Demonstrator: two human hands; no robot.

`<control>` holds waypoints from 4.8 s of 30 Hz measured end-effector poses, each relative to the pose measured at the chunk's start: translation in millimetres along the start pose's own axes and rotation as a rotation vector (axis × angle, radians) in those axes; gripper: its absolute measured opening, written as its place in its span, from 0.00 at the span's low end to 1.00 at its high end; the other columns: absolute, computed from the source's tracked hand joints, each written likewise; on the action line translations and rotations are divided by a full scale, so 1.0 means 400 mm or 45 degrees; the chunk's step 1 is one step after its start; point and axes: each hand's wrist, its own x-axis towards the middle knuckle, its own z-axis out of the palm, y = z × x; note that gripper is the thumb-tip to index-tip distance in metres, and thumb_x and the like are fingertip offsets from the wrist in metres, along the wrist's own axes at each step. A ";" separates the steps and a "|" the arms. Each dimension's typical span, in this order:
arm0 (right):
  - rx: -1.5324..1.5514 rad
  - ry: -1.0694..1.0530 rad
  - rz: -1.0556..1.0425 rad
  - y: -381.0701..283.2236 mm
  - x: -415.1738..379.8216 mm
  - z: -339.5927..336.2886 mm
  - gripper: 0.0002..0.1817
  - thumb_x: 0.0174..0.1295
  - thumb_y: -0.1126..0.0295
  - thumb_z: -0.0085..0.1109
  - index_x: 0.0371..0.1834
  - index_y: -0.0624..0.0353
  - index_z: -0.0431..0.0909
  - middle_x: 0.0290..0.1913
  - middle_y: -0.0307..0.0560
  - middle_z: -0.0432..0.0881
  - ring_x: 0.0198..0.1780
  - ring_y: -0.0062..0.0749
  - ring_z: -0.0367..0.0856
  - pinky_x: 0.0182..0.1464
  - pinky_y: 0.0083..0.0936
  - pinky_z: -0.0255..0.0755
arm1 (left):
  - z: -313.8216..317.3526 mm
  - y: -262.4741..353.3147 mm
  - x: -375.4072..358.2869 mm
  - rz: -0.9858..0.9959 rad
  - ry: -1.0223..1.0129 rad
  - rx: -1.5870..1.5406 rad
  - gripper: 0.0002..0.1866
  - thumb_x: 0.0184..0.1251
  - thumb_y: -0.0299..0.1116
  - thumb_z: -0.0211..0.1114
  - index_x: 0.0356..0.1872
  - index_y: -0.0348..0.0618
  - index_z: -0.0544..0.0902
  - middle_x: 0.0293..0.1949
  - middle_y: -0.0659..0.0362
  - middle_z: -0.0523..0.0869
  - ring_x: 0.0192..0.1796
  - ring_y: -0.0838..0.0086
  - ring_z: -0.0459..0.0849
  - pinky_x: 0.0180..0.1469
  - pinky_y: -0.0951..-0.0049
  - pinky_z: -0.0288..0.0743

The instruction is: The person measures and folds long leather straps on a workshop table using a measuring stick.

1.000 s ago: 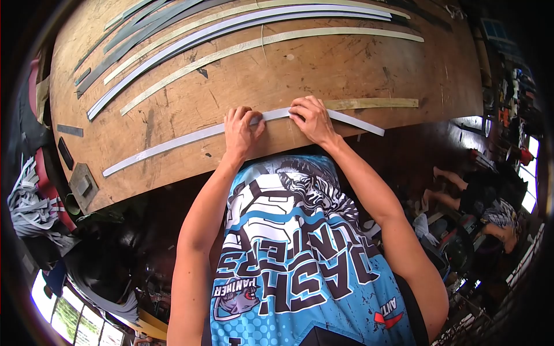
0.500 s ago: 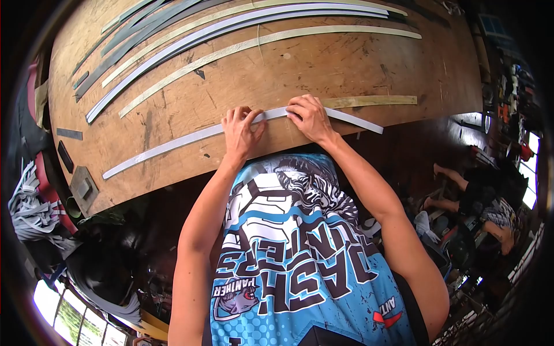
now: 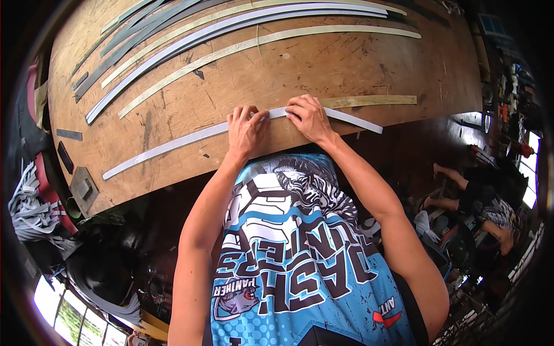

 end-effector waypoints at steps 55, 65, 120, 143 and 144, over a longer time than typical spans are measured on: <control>0.005 -0.098 0.016 0.095 -0.027 -0.116 0.05 0.54 0.66 0.69 0.31 0.53 0.87 0.41 0.34 0.81 0.47 0.33 0.76 0.50 0.32 0.65 | 0.029 0.071 0.047 0.013 -0.073 -0.131 0.14 0.57 0.35 0.72 0.45 0.49 0.86 0.43 0.53 0.80 0.46 0.57 0.76 0.51 0.59 0.71; -0.005 -0.110 0.014 0.103 -0.033 -0.112 0.04 0.54 0.67 0.69 0.31 0.54 0.86 0.42 0.34 0.82 0.47 0.33 0.77 0.51 0.33 0.65 | 0.030 0.074 0.047 0.004 -0.074 -0.114 0.14 0.57 0.34 0.72 0.45 0.49 0.85 0.44 0.53 0.80 0.47 0.57 0.76 0.52 0.60 0.72; 0.081 -0.131 0.148 0.212 -0.099 -0.251 0.09 0.56 0.63 0.70 0.36 0.55 0.88 0.41 0.40 0.82 0.45 0.41 0.79 0.53 0.37 0.73 | 0.173 0.215 0.082 0.134 0.056 -0.098 0.14 0.61 0.27 0.68 0.49 0.42 0.84 0.49 0.53 0.83 0.52 0.56 0.79 0.53 0.61 0.73; -0.123 -0.265 0.026 0.221 -0.033 -0.305 0.09 0.55 0.64 0.71 0.38 0.52 0.87 0.41 0.38 0.82 0.45 0.40 0.82 0.51 0.38 0.74 | 0.147 0.178 0.081 -0.106 0.168 -0.089 0.15 0.59 0.34 0.72 0.48 0.47 0.86 0.49 0.57 0.82 0.54 0.59 0.78 0.57 0.60 0.69; -0.100 -0.319 0.070 0.220 -0.031 -0.315 0.10 0.55 0.64 0.71 0.39 0.52 0.87 0.41 0.39 0.83 0.44 0.41 0.83 0.49 0.39 0.75 | 0.147 0.179 0.082 -0.110 0.175 -0.096 0.14 0.59 0.34 0.71 0.47 0.48 0.85 0.48 0.58 0.82 0.54 0.60 0.77 0.56 0.59 0.68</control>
